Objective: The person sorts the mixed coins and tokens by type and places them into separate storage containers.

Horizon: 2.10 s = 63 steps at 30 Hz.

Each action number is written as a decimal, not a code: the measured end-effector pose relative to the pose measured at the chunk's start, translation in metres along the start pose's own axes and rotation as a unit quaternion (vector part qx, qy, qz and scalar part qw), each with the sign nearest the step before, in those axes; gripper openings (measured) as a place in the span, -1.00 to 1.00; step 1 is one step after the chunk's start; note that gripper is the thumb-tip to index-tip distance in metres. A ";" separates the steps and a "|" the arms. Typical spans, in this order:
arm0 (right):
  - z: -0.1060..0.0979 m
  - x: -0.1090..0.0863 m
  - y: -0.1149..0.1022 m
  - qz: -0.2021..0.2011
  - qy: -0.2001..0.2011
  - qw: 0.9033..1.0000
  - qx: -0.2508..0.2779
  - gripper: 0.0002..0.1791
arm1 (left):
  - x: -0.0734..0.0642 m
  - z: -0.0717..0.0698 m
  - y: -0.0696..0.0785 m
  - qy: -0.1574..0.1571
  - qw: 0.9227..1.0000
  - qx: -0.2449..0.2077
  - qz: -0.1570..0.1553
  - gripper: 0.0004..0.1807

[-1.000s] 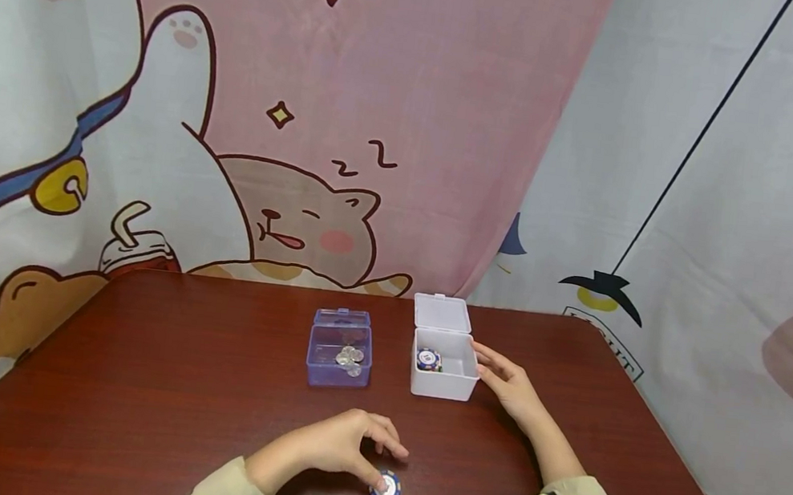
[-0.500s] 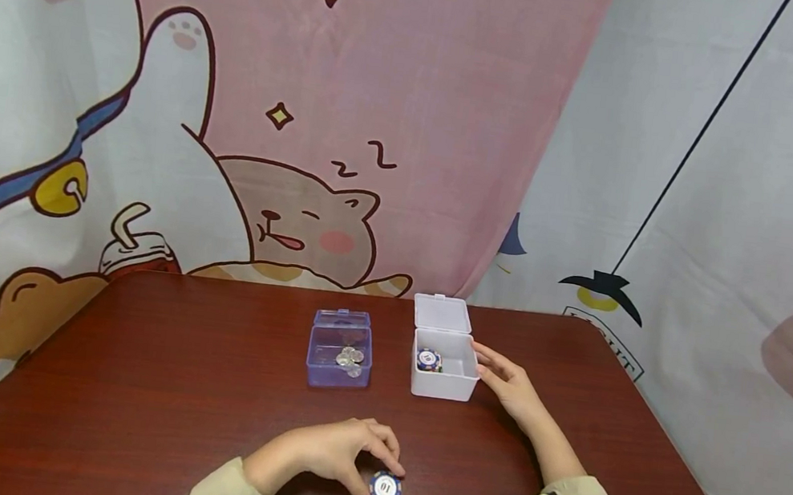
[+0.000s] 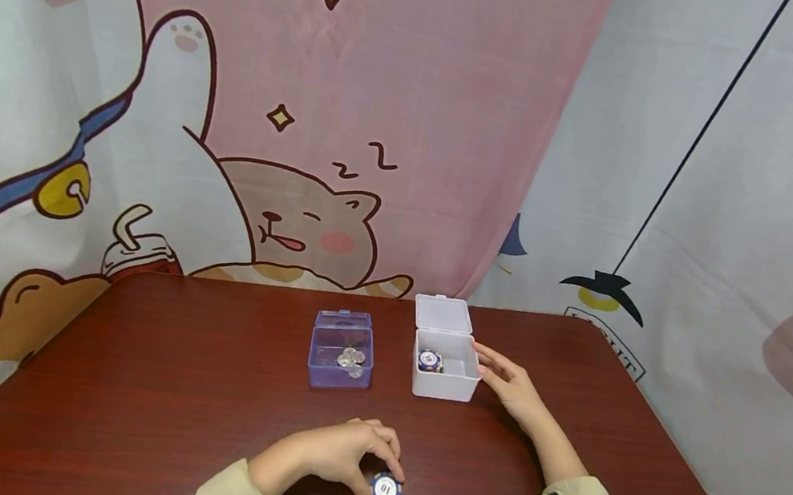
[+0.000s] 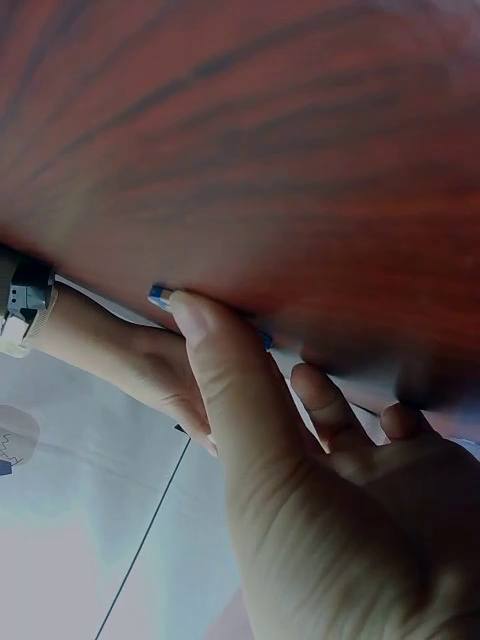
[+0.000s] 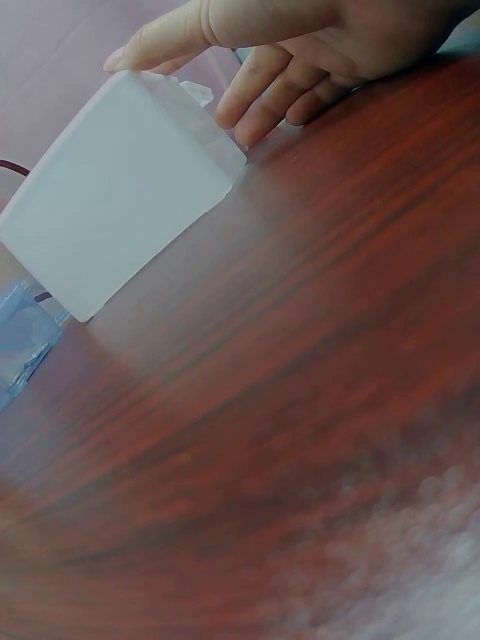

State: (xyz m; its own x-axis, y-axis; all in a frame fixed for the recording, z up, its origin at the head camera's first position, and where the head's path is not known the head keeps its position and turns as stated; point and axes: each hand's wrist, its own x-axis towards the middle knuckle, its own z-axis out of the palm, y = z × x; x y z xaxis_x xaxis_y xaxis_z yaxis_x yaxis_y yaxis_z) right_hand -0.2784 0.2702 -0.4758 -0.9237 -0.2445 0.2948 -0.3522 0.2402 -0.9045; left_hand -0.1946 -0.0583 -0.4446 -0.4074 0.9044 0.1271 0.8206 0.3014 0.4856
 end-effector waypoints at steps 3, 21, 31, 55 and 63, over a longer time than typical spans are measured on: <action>0.000 0.000 0.000 0.002 0.002 1.000 0.001 -0.51 | 0.000 0.001 -0.002 0.003 1.000 0.001 0.005 -0.54; 0.001 -0.001 -0.004 0.006 0.004 1.000 -0.001 -0.50 | 0.001 0.002 -0.001 0.008 0.999 0.032 0.038 -0.59; 0.001 -0.001 -0.005 0.013 0.005 1.000 0.005 -0.50 | 0.002 0.003 -0.002 0.019 0.998 0.023 0.053 -0.63; 0.000 -0.002 -0.004 0.002 -0.002 1.000 0.002 -0.50 | 0.021 0.000 -0.008 0.157 0.985 -0.077 -0.012 -0.63; 0.000 -0.002 -0.004 0.012 0.004 1.000 -0.001 -0.51 | 0.035 -0.010 -0.004 0.198 0.975 -0.090 -0.048 -0.62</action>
State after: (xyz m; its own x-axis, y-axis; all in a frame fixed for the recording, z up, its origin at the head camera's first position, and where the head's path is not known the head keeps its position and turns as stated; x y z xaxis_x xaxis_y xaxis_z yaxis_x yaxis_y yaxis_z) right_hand -0.2749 0.2701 -0.4726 -0.9330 -0.2305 0.2764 -0.3310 0.2476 -0.9106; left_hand -0.2157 -0.0308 -0.4335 -0.6303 0.6768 0.3803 0.7025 0.2887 0.6505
